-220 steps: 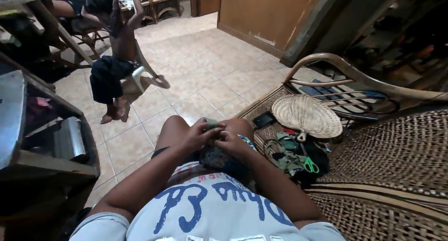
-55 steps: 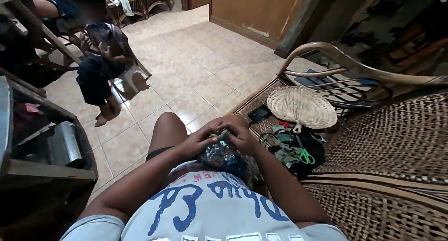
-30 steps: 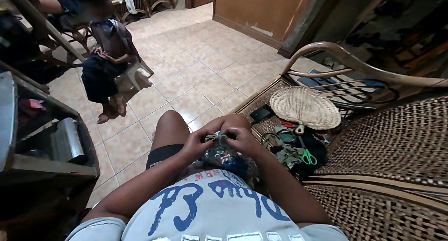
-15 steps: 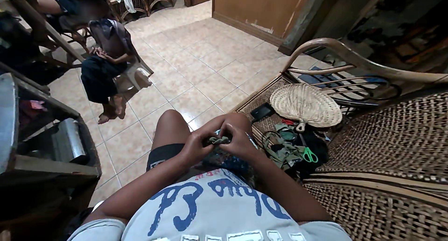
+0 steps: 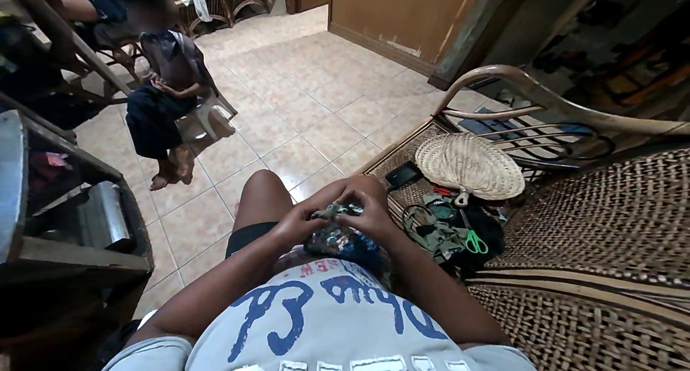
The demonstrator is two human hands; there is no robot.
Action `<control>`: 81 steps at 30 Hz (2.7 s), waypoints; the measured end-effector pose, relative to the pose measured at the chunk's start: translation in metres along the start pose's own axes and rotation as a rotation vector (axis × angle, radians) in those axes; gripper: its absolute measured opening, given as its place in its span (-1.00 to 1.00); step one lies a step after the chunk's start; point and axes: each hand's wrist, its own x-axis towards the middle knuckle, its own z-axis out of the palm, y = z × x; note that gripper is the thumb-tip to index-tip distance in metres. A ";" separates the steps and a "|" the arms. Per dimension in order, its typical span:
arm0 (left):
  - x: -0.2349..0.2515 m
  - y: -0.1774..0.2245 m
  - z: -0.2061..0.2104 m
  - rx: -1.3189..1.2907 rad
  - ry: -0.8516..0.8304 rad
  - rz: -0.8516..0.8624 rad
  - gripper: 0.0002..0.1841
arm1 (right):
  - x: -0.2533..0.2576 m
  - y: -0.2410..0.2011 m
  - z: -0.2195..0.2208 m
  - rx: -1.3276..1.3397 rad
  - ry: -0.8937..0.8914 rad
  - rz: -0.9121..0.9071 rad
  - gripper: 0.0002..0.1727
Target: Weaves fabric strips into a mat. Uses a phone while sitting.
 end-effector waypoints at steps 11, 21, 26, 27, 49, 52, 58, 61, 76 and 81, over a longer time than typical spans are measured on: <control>-0.002 -0.008 0.003 0.008 0.015 0.074 -0.82 | -0.029 0.006 0.033 -0.714 0.291 -0.423 -0.80; -0.003 -0.012 0.000 0.050 0.098 0.071 -0.81 | -0.022 0.003 0.020 -0.489 0.206 -0.347 -0.84; -0.003 -0.014 0.004 -0.058 0.072 0.078 -0.84 | -0.027 0.000 0.022 -0.472 0.134 -0.288 -0.80; -0.003 -0.014 0.005 -0.072 0.071 0.081 -0.86 | -0.026 -0.002 0.025 -0.485 0.139 -0.275 -0.80; -0.005 -0.016 -0.001 -0.082 0.051 0.036 -0.81 | -0.050 -0.024 -0.015 -0.216 0.091 -0.163 -0.82; -0.006 -0.011 0.003 -0.176 0.058 0.056 -0.71 | -0.045 -0.021 -0.011 0.136 0.109 -0.075 -0.94; -0.008 -0.009 0.007 -0.164 0.104 0.121 -0.70 | -0.034 -0.023 0.014 0.619 0.257 0.117 -0.82; -0.007 -0.011 0.009 -0.116 0.141 0.137 -0.71 | -0.036 -0.035 0.016 0.762 0.199 0.230 -0.79; -0.005 -0.018 0.005 -0.047 0.195 0.111 -0.81 | -0.077 -0.067 -0.040 0.151 -0.417 -0.216 -0.81; -0.002 -0.022 0.005 -0.084 0.212 0.114 -0.80 | -0.104 -0.084 -0.092 -0.202 -0.397 -0.521 -0.78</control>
